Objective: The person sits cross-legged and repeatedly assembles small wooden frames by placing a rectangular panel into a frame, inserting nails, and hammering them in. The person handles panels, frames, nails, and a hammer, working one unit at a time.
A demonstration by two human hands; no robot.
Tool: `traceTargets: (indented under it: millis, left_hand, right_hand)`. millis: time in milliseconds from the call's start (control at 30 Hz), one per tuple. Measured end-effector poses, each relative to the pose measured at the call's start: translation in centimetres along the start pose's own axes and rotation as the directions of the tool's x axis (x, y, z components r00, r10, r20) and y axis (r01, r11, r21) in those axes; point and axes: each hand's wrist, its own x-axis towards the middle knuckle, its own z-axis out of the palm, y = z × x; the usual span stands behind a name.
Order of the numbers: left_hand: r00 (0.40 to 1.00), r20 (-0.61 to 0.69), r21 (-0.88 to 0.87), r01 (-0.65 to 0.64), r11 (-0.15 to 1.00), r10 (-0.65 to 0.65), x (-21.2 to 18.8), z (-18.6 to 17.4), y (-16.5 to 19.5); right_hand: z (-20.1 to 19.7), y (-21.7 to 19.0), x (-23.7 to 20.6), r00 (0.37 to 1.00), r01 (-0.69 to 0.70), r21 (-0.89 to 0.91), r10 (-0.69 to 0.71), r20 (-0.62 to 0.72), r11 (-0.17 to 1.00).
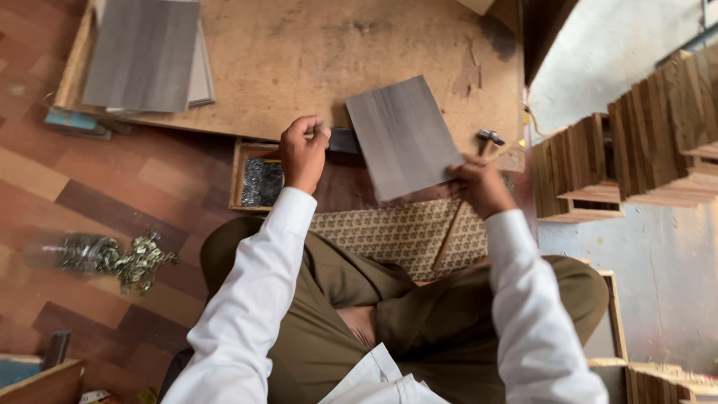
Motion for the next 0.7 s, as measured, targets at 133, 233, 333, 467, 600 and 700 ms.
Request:
traceTargets:
  millis: [133,233,333,467,600,700]
  left_hand:
    - [0.989,-0.073,0.155,-0.112,0.981,0.125,2.3,1.0,-2.0]
    - [0.996,-0.018,0.262,-0.077,0.962,0.084,2.8,2.1,-2.8]
    - [0.980,0.061,0.336,-0.197,0.921,0.188,2.9,3.6,-3.0]
    - [0.973,0.141,0.259,-0.212,0.942,0.181,3.2,5.1,-2.8]
    - [0.987,0.019,0.219,-0.159,0.963,0.158,3.2,5.4,-2.5]
    - [0.988,-0.143,0.231,-0.023,0.973,0.057,2.1,4.4,-2.7]
  right_hand:
    - [-0.2,-2.7,3.2,0.926,0.184,-0.200,-0.238,-0.292,0.962]
    - [2.7,-1.3,2.6,0.746,0.283,-0.613,-0.571,-0.343,0.737]
    - [5.8,1.9,0.3,0.751,0.060,-0.706,-0.498,-0.434,0.706]
    - [8.5,4.7,-1.7,0.697,0.175,-0.620,-0.541,-0.470,0.765]
    - [9.1,4.6,-1.4,0.634,0.211,-0.643,-0.604,-0.483,0.736]
    - [8.8,4.1,0.0,0.666,0.217,-0.692,-0.622,-0.411,0.689]
